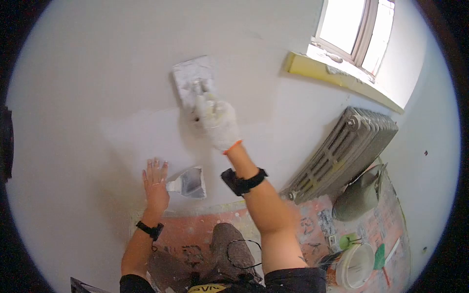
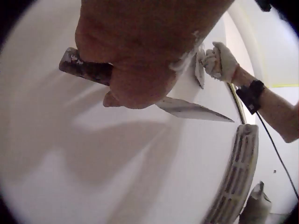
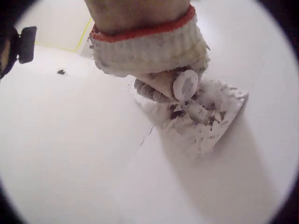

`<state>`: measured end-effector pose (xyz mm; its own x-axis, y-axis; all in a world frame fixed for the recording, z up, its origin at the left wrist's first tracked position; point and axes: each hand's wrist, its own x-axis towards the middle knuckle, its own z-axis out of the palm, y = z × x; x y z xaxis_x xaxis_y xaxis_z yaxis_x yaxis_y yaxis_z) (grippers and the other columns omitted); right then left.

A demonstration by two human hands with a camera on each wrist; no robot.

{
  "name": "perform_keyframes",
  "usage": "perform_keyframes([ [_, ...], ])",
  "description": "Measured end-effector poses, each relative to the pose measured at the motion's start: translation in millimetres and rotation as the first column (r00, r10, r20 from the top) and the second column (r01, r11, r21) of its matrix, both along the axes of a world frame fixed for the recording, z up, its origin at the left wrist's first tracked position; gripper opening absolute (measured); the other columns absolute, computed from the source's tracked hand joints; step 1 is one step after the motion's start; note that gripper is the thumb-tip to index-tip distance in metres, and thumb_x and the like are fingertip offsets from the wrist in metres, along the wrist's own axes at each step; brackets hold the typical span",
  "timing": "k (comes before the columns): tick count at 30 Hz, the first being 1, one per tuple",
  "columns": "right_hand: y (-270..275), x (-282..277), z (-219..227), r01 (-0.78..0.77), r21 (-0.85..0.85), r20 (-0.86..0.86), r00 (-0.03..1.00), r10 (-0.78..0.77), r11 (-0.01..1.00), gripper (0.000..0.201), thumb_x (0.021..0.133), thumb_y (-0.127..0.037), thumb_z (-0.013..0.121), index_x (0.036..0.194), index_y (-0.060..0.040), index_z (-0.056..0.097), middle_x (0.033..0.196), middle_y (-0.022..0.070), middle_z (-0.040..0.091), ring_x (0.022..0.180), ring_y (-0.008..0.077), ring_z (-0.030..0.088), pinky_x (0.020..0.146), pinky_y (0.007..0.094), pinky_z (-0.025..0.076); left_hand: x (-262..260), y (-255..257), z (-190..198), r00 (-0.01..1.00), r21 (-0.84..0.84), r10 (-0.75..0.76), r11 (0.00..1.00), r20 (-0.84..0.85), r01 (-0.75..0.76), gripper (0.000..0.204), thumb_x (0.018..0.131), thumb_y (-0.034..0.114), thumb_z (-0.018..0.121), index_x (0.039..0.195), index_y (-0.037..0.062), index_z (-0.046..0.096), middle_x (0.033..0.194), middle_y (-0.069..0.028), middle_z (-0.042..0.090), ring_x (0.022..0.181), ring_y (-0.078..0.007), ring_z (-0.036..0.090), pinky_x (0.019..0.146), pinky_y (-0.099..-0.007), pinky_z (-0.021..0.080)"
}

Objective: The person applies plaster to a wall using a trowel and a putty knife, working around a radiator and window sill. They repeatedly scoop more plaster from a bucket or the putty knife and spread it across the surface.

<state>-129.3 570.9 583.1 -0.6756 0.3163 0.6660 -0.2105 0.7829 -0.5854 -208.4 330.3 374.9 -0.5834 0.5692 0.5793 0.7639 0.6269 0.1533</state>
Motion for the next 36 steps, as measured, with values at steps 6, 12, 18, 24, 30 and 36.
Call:
perform_keyframes([
  [6, -151, -75, 7, -0.096, -0.038, -0.015, 0.995, 0.096, 0.995, 0.042, 0.101, -0.033, 0.051, 0.129, -0.0044, 0.064, 0.142, 0.0204, 0.056, 0.114, 0.0346, 0.065, 0.093, 0.0443, 0.053, 1, 2, -32, 0.998, 0.04, 0.047, 0.998, 0.049, -0.049, 0.068, 0.089, 0.003, 0.054, 0.154, 0.0157, 0.042, 0.166, -0.0091, 0.029, 0.155, -0.0319, 0.019, 0.122, -0.064, 0.012],
  [12, -268, -146, -40, -0.068, 0.073, -0.01, 0.998, 0.069, 0.995, 0.046, 0.098, -0.037, 0.053, 0.129, -0.0056, 0.065, 0.13, 0.0198, 0.064, 0.109, 0.0374, 0.066, 0.094, 0.0463, 0.053, -22, 6, -70, 0.997, 0.221, -0.08, 0.972, 0.014, 0.075, 0.064, 0.101, 0.043, 0.045, 0.157, 0.0137, 0.037, 0.167, -0.0114, 0.025, 0.154, -0.0319, 0.023, 0.124, -0.0599, 0.01],
  [18, -274, -117, -56, -0.332, 0.014, 0.283, 0.906, 0.315, 0.943, 0.053, 0.097, -0.044, 0.056, 0.136, -0.0084, 0.06, 0.116, 0.0184, 0.07, 0.106, 0.0357, 0.068, 0.09, 0.0419, 0.054, -10, -12, -33, 0.999, 0.017, -0.038, 0.999, -0.012, 0.038, 0.067, 0.1, 0.045, 0.046, 0.159, 0.0168, 0.033, 0.167, -0.0105, 0.025, 0.155, -0.035, 0.019, 0.123, -0.0593, 0.015],
  [24, -101, 19, -4, -0.29, -0.296, 0.048, 0.947, 0.318, 0.91, 0.05, 0.099, -0.05, 0.052, 0.087, -0.0064, 0.073, 0.073, 0.0019, 0.066, 0.057, 0.008, 0.052, 0.052, 0.0257, 0.042, 11, -12, -15, 0.994, -0.182, 0.069, 0.982, 0.087, -0.052, 0.062, 0.096, 0.014, 0.052, 0.156, 0.0223, 0.04, 0.168, -0.004, 0.025, 0.156, -0.0274, 0.017, 0.12, -0.0644, 0.019],
  [30, 67, 118, 21, -0.224, -0.627, -0.16, 0.974, 0.159, 0.746, 0.04, 0.101, -0.048, 0.054, 0.089, -0.0133, 0.069, 0.057, -0.0031, 0.055, 0.04, 0.0034, 0.04, 0.036, 0.0207, 0.029, 11, -6, -17, 0.989, -0.136, 0.078, 0.989, 0.122, -0.061, 0.073, 0.089, -0.004, 0.054, 0.156, 0.022, 0.041, 0.168, -0.0046, 0.024, 0.156, -0.0287, 0.017, 0.118, -0.0644, 0.023],
  [36, 100, 117, 28, -0.196, -0.642, -0.214, 0.974, 0.072, 0.742, 0.042, 0.101, -0.047, 0.053, 0.08, -0.0119, 0.061, 0.056, -0.003, 0.051, 0.039, 0.0044, 0.037, 0.036, 0.0207, 0.025, 12, -2, -16, 0.988, -0.182, 0.107, 0.98, 0.113, -0.085, 0.074, 0.087, -0.006, 0.054, 0.155, 0.0189, 0.041, 0.168, -0.0092, 0.023, 0.156, -0.0325, 0.017, 0.119, -0.0633, 0.024],
])
